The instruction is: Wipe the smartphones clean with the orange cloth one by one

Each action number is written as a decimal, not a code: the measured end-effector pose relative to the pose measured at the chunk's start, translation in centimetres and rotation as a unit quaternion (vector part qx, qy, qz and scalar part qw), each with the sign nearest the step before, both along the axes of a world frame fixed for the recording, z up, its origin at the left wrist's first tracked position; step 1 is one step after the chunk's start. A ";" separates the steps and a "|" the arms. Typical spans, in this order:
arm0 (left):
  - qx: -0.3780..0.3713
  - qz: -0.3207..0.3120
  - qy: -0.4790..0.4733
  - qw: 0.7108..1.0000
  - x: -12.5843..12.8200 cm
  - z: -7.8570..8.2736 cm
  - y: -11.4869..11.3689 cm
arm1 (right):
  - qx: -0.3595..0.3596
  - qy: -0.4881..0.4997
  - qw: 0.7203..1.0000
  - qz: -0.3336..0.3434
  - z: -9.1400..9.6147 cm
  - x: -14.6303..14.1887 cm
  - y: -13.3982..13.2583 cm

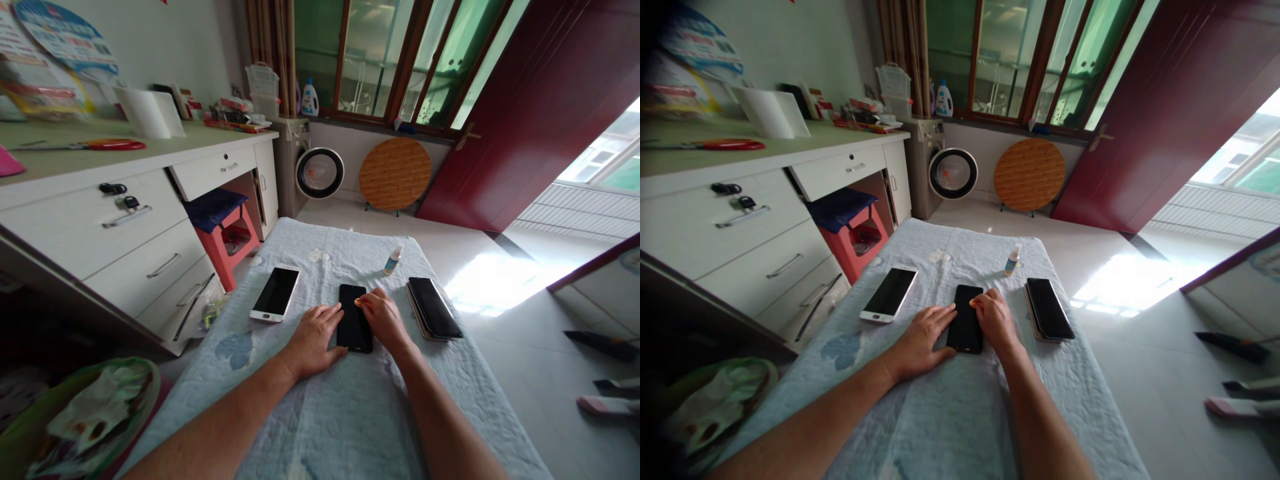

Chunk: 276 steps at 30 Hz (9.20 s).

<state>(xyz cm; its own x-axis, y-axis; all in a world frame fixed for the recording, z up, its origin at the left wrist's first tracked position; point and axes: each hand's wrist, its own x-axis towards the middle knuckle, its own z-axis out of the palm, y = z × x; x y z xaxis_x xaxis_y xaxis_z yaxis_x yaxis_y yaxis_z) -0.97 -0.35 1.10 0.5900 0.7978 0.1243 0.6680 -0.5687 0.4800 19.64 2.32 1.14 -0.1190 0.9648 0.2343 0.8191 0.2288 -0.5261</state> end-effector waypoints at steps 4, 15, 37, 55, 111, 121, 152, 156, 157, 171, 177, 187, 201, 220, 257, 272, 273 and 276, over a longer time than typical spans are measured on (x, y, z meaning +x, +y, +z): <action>0.006 -0.003 -0.001 1.000 0.0 -0.2 0.0 | 0.026 -0.003 0.999 -0.029 -0.9 -0.2 0.8; -0.013 -0.007 -0.013 1.000 -0.1 0.2 0.0 | -0.035 -0.045 0.989 0.140 1.6 -1.1 -1.6; -0.003 0.000 -0.012 1.000 0.0 0.1 0.0 | 0.014 -0.103 0.994 0.019 -0.2 0.6 3.1; 0.005 0.003 -0.002 1.000 0.0 0.2 -0.1 | 0.020 -0.142 0.987 0.075 0.1 -4.0 4.8; -0.012 0.011 -0.025 1.000 0.0 -0.1 -0.1 | 0.016 -0.141 0.989 0.048 -0.1 -1.2 5.0; -0.005 0.014 -0.090 0.996 -0.1 -1.2 0.2 | 0.020 -0.097 0.984 0.151 1.0 -3.3 2.1; -0.017 0.013 -0.017 1.000 -0.1 0.0 0.0 | 0.043 -0.057 0.997 0.035 -0.1 0.5 -0.9; -0.017 0.010 -0.028 0.999 -0.1 -0.1 0.0 | 0.038 -0.051 0.995 0.082 0.4 -0.3 -1.6; -0.017 0.008 -0.031 0.999 -0.1 -0.2 0.0 | 0.034 -0.045 0.993 0.107 0.6 -0.6 -1.9; -0.004 0.006 -0.013 1.000 0.0 -0.4 0.1 | 0.054 -0.120 0.990 0.044 -0.6 -0.1 -0.1; -0.010 0.007 -0.005 1.000 -0.1 -0.3 0.0 | 0.047 -0.134 0.990 0.026 -0.3 0.2 -0.3; -0.011 0.002 -0.012 1.000 -0.2 -0.5 0.2 | -0.090 -0.054 0.984 0.144 3.0 1.3 -3.7; -0.007 0.000 -0.012 1.000 -0.2 -0.2 0.2 | -0.052 -0.034 0.973 0.224 2.9 -3.2 -5.1; 0.006 0.007 0.003 1.000 -0.1 -0.6 0.1 | -0.166 -0.029 0.963 0.211 4.1 0.3 -4.7; -0.004 0.021 -0.014 1.000 0.1 -0.5 0.2 | -0.161 -0.014 0.962 0.219 3.9 0.2 -4.8; 0.002 0.017 -0.016 1.000 0.1 -0.4 0.1 | -0.002 0.016 1.000 -0.015 -0.1 1.2 -1.2; 0.003 0.017 -0.016 1.000 0.1 -0.4 0.1 | 0.009 0.019 0.999 -0.036 -0.3 1.2 -0.9; 0.007 0.017 -0.018 1.000 0.1 -0.5 0.1 | 0.039 0.027 0.996 -0.079 -0.7 1.2 -0.3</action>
<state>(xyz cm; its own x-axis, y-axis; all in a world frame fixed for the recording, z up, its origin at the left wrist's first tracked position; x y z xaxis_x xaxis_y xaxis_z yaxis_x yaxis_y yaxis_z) -0.86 -0.23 0.63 0.5578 0.8150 0.1570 0.6693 -0.5536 0.4955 20.87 2.06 0.45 0.0474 0.9490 0.3117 0.8188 0.1418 -0.5563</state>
